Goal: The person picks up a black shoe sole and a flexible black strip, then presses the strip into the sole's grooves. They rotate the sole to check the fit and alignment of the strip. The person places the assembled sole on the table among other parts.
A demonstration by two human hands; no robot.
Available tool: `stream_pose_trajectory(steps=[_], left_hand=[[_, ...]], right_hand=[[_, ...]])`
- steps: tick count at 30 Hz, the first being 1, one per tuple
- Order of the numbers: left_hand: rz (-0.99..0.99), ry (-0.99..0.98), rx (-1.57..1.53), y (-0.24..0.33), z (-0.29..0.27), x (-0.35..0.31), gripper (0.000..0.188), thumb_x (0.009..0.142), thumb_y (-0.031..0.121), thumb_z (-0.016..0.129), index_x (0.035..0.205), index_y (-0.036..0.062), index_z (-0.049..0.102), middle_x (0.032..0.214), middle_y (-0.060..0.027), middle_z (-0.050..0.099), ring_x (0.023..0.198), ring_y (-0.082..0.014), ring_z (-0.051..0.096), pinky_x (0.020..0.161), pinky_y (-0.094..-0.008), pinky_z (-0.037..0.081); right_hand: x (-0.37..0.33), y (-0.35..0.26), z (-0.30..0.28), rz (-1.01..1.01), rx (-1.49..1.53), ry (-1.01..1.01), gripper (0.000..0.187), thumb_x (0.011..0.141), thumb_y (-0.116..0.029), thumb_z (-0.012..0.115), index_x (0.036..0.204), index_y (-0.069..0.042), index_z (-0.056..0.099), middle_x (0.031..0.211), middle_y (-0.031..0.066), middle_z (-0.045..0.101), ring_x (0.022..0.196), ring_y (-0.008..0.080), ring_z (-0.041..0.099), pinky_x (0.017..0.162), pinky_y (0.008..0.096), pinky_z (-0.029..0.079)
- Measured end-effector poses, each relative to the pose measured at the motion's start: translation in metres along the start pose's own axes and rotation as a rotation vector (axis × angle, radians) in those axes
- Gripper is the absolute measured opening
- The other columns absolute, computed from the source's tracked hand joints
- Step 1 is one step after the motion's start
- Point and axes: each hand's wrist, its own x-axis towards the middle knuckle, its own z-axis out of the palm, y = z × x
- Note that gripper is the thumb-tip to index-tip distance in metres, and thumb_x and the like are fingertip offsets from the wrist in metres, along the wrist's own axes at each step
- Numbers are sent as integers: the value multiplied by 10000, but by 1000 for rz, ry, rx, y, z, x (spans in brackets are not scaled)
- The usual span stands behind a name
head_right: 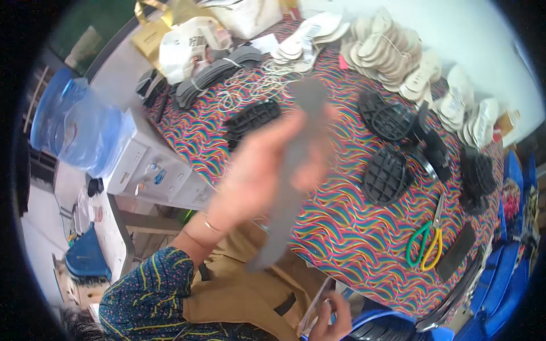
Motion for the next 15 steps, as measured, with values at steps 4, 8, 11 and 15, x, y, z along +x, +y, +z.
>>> stream_pose_trajectory(steps=[4,8,11,15], left_hand=[[8,-34,45,-69,-6,-11,392,1014,308,477,1297,36,476,830,-49,604,681,-154,583,583,-278,464],[93,-94,359,-72,-19,-20,553,1007,255,504,1472,33,304,981,-24,539,864,-123,535,770,-259,461],[111,-95,450,-70,-35,-28,593,986,252,545,1491,68,292,1017,-7,539,948,-89,509,845,-237,441],[45,-49,396,-70,-43,-35,585,987,230,539,1495,91,286,1098,-22,539,1032,-103,509,889,-253,441]], right_hand=[[59,-69,44,-281,19,22,454,879,-33,599,1315,44,500,948,79,651,755,113,580,683,224,462],[73,-69,69,-182,207,-43,536,805,64,659,1317,29,505,914,72,657,726,86,580,641,216,462],[76,-67,73,-141,227,-33,499,804,67,656,1283,36,523,927,68,654,726,66,571,624,220,455],[83,-72,99,-386,154,61,513,813,57,643,1307,36,508,1102,89,616,759,89,573,653,215,456]])
